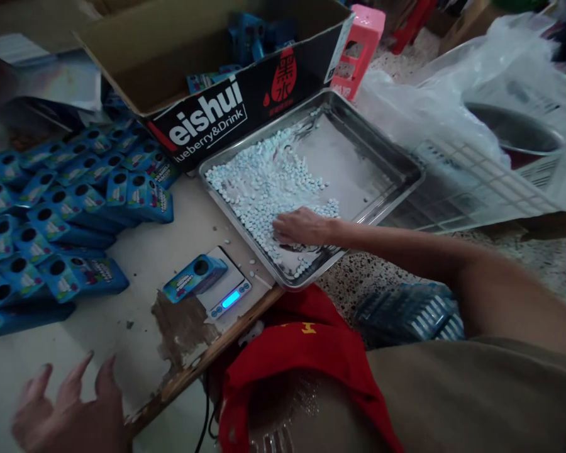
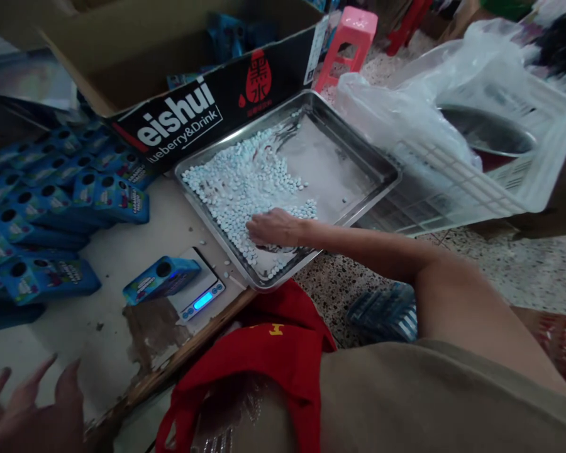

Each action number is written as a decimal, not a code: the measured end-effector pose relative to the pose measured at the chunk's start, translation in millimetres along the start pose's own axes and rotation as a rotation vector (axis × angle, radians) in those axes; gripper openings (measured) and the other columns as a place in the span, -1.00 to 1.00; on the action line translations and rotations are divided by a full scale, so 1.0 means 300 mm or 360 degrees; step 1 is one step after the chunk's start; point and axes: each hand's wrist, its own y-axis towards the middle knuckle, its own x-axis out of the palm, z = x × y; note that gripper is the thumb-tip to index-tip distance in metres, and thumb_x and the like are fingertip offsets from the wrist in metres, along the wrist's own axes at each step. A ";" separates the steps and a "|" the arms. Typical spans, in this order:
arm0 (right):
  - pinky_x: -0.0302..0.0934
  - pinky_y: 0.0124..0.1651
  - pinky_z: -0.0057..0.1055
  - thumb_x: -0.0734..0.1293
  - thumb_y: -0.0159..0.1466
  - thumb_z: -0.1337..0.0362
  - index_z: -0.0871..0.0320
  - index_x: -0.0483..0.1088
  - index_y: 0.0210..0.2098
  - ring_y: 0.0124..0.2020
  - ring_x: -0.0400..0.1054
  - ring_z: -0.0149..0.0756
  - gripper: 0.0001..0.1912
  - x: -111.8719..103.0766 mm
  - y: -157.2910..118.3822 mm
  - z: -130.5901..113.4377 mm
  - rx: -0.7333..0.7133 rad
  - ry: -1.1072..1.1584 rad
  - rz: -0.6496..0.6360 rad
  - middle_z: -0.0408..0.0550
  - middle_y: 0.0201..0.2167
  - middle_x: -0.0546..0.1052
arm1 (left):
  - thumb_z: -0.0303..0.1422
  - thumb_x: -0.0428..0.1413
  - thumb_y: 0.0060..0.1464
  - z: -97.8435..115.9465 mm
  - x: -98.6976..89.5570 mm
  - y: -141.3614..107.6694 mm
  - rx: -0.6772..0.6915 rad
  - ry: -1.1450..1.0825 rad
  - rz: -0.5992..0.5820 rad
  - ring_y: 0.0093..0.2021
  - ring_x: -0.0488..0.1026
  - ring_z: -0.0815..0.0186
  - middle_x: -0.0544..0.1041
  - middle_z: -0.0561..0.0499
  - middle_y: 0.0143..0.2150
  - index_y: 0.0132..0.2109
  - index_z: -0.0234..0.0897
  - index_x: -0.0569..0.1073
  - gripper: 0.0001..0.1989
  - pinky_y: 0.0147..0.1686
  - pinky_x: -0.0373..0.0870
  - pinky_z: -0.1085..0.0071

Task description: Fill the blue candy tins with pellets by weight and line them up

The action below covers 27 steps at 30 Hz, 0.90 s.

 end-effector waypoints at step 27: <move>-0.08 -0.45 -0.37 0.70 0.07 0.31 0.07 0.56 -0.25 -0.48 0.18 -0.42 -0.67 -0.149 -0.041 -0.124 0.0868 0.1876 0.0157 -0.08 -0.43 0.49 | -0.33 0.39 0.43 0.296 0.186 -0.025 0.0218 -0.0316 0.0326 0.34 0.66 -0.05 0.70 -0.17 0.31 0.23 -0.13 0.72 -0.72 0.46 0.59 -0.06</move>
